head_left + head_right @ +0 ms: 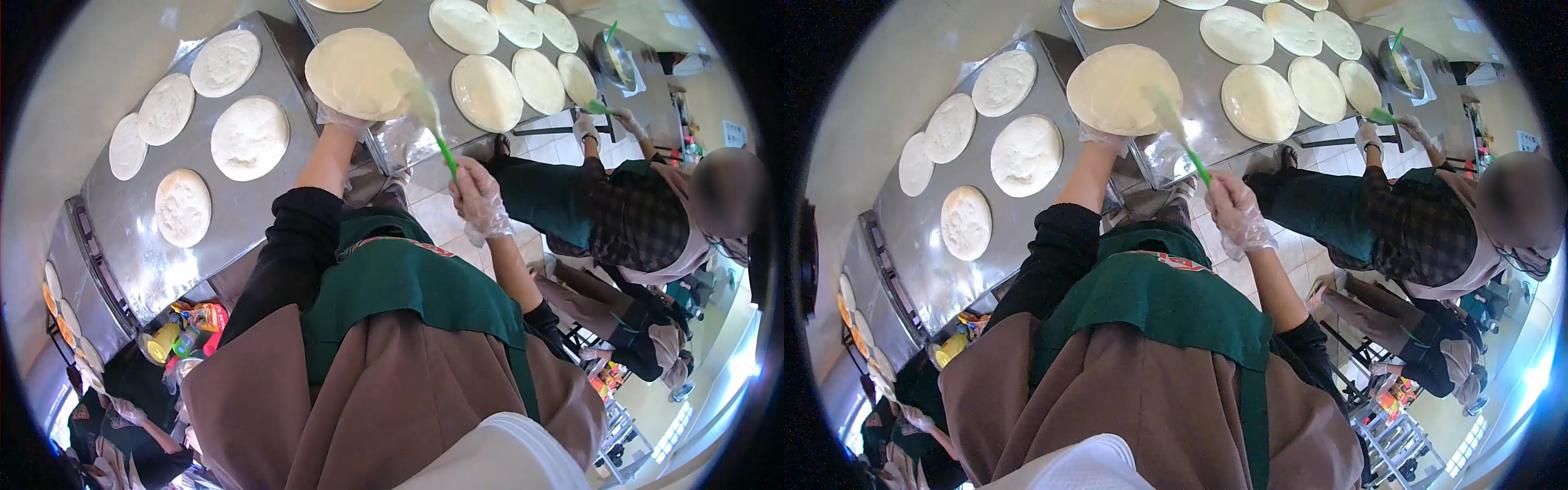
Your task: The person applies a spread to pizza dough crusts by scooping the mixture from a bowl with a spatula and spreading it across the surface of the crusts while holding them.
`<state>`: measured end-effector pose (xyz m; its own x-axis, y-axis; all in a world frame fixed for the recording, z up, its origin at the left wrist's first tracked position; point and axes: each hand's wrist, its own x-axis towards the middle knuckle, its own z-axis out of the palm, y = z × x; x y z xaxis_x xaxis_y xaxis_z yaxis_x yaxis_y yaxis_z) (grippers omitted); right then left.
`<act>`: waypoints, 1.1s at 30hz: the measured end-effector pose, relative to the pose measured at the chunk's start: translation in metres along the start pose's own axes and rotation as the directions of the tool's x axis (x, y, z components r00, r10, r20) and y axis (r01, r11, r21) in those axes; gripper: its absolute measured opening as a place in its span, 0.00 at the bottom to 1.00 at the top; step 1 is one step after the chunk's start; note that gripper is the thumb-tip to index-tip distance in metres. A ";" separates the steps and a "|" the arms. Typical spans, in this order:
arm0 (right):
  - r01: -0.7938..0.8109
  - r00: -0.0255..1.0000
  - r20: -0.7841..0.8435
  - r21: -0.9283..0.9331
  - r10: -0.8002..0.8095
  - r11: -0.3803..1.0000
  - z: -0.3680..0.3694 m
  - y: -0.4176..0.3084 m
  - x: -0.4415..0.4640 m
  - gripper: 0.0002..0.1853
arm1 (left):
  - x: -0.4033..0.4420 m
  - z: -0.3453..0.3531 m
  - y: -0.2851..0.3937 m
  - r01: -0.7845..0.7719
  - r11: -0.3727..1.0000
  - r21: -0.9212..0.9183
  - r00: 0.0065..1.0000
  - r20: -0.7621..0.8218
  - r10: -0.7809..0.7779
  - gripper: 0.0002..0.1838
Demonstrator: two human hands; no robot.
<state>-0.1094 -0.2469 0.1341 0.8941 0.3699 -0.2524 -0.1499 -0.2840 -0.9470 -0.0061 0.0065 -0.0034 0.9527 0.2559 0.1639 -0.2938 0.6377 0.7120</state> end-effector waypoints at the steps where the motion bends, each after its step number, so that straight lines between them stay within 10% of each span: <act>1: -0.203 0.978 -0.004 0.173 0.207 0.964 -0.003 -0.003 0.001 0.12 | -0.002 -0.002 -0.003 -0.215 0.779 0.589 0.977 0.114 0.183 0.36; 4: -0.226 0.972 0.013 0.317 0.234 0.921 -0.013 -0.005 0.013 0.14 | 0.009 0.001 0.002 -0.082 0.987 0.138 0.991 0.118 0.066 0.33; 8: -0.279 0.954 0.014 0.414 0.300 0.866 -0.034 -0.008 0.018 0.12 | 0.009 0.018 -0.011 -0.181 0.834 0.520 0.972 -0.037 0.234 0.34; 10: -0.184 0.974 -0.077 0.280 0.213 0.942 -0.040 0.010 0.028 0.12 | 0.018 0.031 -0.008 -0.075 0.980 -0.182 0.990 -0.129 0.052 0.35; 17: 0.164 0.941 -0.178 -0.508 -0.289 0.846 -0.035 0.009 0.040 0.11 | 0.044 0.053 -0.032 -0.330 0.912 0.244 0.925 -0.109 0.364 0.32; 19: 0.176 0.945 -0.158 -0.493 -0.286 0.852 -0.032 0.003 0.038 0.11 | 0.047 0.075 -0.021 -0.129 0.756 -0.642 0.967 -0.250 -0.047 0.33; 22: 0.011 1.000 -0.008 -0.322 -0.015 0.947 -0.039 -0.006 0.036 0.11 | 0.054 0.041 -0.051 -0.120 0.967 -0.224 0.943 -0.329 0.041 0.34; 26: -0.052 0.996 0.083 0.071 0.046 0.996 -0.054 0.016 0.042 0.11 | 0.057 0.049 -0.044 -0.046 0.835 -0.549 0.947 -0.289 -0.138 0.35; 27: -0.146 0.987 0.090 0.127 0.135 0.981 -0.059 0.006 0.044 0.11 | 0.058 0.047 -0.047 -0.076 0.996 -0.045 0.963 -0.261 0.062 0.35; 28: -0.236 0.970 0.101 0.181 0.220 0.955 -0.065 0.000 0.047 0.11 | 0.060 0.045 -0.050 -0.135 0.873 0.469 0.966 -0.133 0.221 0.34; 29: -0.231 0.971 0.101 0.182 0.216 0.956 -0.069 0.001 0.050 0.11 | 0.065 0.043 -0.052 -0.139 0.872 0.470 0.966 -0.130 0.225 0.34; 30: -0.208 0.977 0.092 0.254 0.191 0.945 -0.074 0.002 0.053 0.11 | 0.070 0.040 -0.055 -0.057 0.991 -0.120 0.966 -0.256 0.024 0.32; 31: -0.183 0.983 0.081 0.324 0.166 0.928 -0.080 0.003 0.055 0.11 | 0.075 0.038 -0.058 -0.005 0.740 -0.673 0.947 -0.240 -0.212 0.31; 33: -0.204 0.979 0.069 0.327 0.192 0.923 -0.089 0.000 0.059 0.13 | 0.081 0.047 -0.058 -0.008 0.778 -0.628 0.953 -0.240 -0.184 0.30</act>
<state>-0.0191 -0.3036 0.1373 0.8173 0.3687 -0.4427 -0.4586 -0.0487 -0.8873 0.0918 -0.0438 0.0007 0.9434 0.3012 -0.1386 -0.2853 0.9505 0.1235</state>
